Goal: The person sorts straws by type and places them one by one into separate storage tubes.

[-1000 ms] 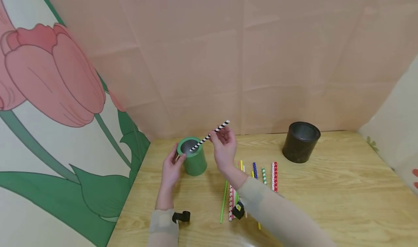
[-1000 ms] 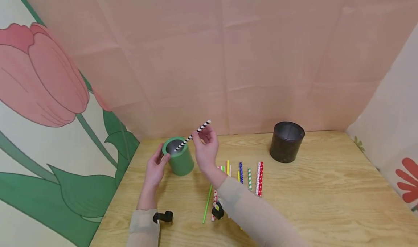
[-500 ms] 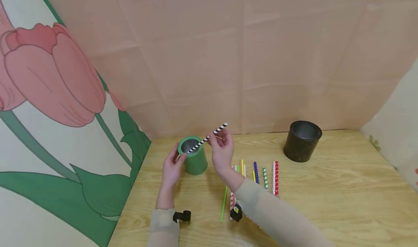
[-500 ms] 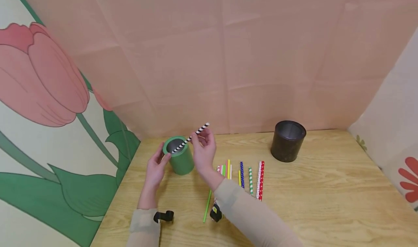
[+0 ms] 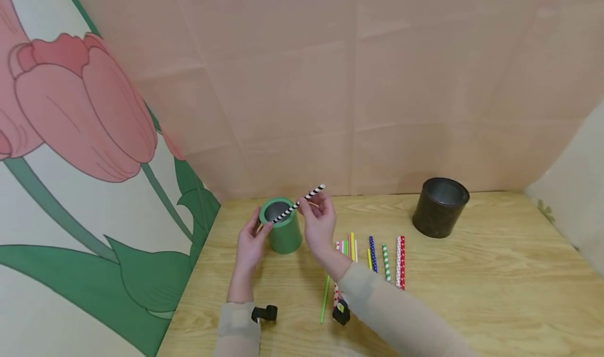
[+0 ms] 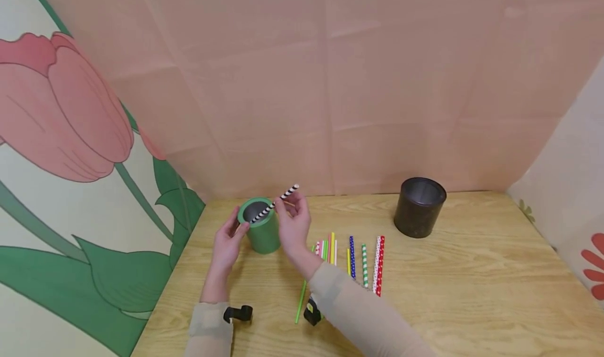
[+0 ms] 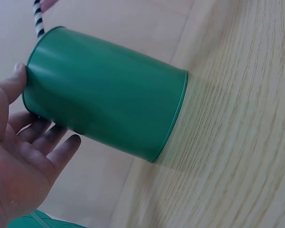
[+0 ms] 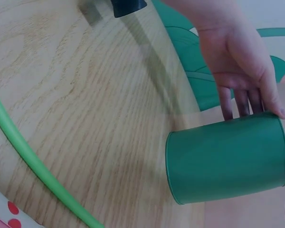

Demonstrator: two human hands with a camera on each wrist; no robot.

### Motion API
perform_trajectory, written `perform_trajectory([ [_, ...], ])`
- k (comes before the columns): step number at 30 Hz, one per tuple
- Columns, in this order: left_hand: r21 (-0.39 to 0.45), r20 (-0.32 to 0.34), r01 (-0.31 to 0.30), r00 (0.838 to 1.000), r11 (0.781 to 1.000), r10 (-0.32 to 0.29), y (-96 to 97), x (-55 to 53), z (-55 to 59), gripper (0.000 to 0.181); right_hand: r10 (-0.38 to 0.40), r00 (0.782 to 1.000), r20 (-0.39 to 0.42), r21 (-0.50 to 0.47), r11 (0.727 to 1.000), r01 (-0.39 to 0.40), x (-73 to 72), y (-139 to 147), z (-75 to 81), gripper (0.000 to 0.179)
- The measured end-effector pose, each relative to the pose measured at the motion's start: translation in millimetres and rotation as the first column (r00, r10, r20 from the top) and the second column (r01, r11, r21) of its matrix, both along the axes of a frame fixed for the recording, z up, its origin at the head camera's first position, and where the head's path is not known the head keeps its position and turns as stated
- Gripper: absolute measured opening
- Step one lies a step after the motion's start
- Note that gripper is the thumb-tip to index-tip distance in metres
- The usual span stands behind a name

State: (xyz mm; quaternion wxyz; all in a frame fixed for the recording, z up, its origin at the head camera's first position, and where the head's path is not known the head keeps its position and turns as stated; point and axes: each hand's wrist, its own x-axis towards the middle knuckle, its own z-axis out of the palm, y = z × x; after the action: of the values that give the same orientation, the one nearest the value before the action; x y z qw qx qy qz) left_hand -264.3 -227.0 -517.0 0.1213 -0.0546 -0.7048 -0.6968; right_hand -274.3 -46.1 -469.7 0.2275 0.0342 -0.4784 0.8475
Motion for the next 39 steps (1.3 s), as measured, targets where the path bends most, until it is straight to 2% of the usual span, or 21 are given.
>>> perform_trajectory([
  [8, -0.011, -0.005, -0.007, 1.0, 1.0, 0.007, 0.9, -0.7, -0.5, 0.065, 0.008, 1.0, -0.003, 0.017, 1.0, -0.008, 0.2, -2, -5.4, 0.023],
  [17, -0.028, -0.002, -0.009, 1.0, 1.0, 0.009, 0.5, 0.3, 1.2, 0.064, 0.005, 0.999, 0.047, 0.116, 0.993, -0.01, -4.3, -6, -9.2, 0.021],
  [28, -0.022, -0.017, -0.007, 1.0, 1.0, 0.007, 1.5, -1.5, -1.1, 0.065, -0.019, 0.995, 0.095, 0.208, 0.978, -0.001, -13.4, -6, -12.3, 0.021],
  [34, -0.045, 0.022, -0.008, 1.0, 0.999, 0.009, 1.0, -0.1, 0.1, 0.066, -0.028, 0.992, 0.127, 0.281, 0.96, -0.009, -16.8, -4, -13.0, 0.021],
  [39, -0.044, 0.023, -0.006, 1.0, 0.999, 0.007, 0.9, 0.8, 0.8, 0.066, -0.018, 0.992, 0.128, 0.315, 0.949, -0.023, -19.9, -2, -15.8, 0.023],
])
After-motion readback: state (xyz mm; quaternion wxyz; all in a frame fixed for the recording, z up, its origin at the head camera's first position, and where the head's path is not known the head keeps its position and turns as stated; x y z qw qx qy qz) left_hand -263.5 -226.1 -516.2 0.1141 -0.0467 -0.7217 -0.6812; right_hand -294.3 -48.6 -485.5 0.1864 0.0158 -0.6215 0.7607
